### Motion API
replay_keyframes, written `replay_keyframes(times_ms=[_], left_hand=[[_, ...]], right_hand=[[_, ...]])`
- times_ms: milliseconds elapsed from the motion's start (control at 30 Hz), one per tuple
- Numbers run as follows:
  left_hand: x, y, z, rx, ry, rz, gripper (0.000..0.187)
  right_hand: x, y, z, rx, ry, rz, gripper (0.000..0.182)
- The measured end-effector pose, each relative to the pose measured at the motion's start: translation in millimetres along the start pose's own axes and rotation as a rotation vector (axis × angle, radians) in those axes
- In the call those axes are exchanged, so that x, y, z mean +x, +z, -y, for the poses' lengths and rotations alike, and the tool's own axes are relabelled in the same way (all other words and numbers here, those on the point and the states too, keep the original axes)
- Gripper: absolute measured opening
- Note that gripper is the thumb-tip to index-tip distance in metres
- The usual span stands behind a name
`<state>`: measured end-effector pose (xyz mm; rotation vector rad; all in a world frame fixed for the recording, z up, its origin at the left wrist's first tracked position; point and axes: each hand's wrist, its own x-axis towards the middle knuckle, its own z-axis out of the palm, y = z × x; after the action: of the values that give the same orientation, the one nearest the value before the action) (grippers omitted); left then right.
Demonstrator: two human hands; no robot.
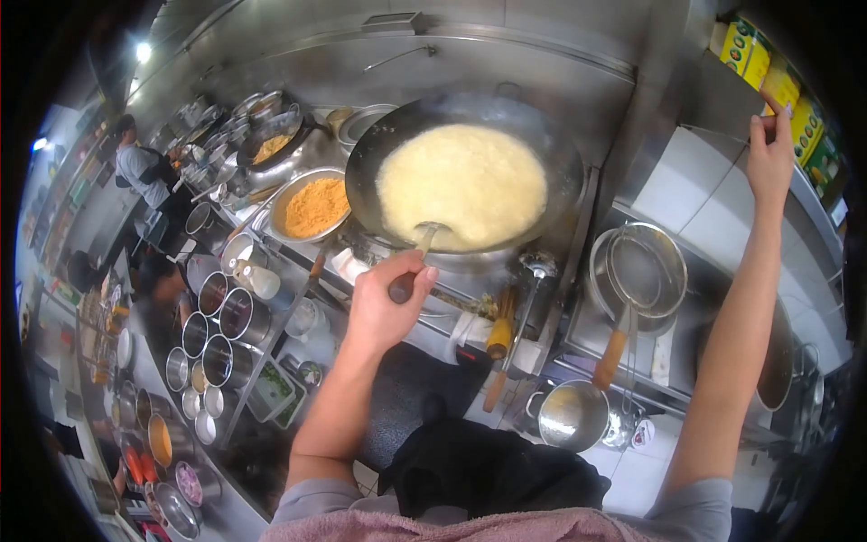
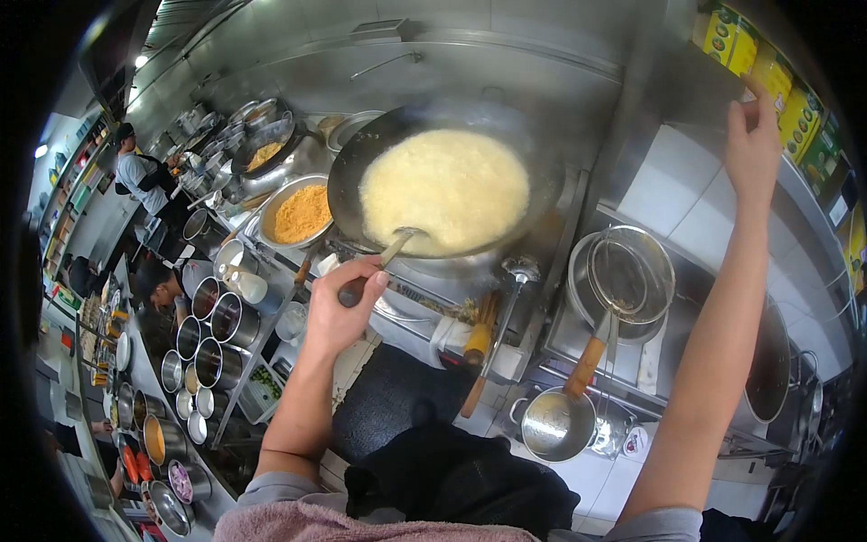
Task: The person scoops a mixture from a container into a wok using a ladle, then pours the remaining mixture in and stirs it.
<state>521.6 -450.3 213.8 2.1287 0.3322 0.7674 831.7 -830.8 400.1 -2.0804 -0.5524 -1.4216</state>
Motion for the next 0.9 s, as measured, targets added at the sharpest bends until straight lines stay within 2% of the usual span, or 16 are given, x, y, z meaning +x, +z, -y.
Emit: replay_keyframes(times_ms=[167,333,400,467,600,667,800,867,900], left_hand=[[32,-5,19,0.111,0.034,0.072,0.016],[63,20,72,0.156,0.010,0.115,0.017],[74,36,94,0.232,0.120,0.015,0.016],[86,53,117,0.196,0.135,0.007,0.016],[110,84,147,0.041,0.094,-0.012,0.016],[121,100,155,0.072,0.126,-0.036,0.017],[147,131,172,-0.001,0.134,-0.112,0.020],[160,142,174,-0.036,0.107,-0.103,0.019],[168,147,175,-0.048,0.151,-0.122,0.019]], right_hand=[[-2,4,-1,0.013,0.007,-0.011,0.039],[-4,13,-2,0.026,-0.092,-0.163,0.037],[-3,13,-11,-0.032,-0.066,-0.143,0.037],[-2,13,-18,-0.089,-0.040,-0.123,0.036],[1,20,-34,-0.197,-0.015,-0.212,0.037],[2,24,-39,-0.293,-0.010,-0.328,0.037],[3,26,-45,-0.335,-0.020,-0.387,0.033],[4,23,-51,-0.343,-0.012,-0.416,0.043],[8,16,-78,-0.452,0.010,-0.396,0.043]])
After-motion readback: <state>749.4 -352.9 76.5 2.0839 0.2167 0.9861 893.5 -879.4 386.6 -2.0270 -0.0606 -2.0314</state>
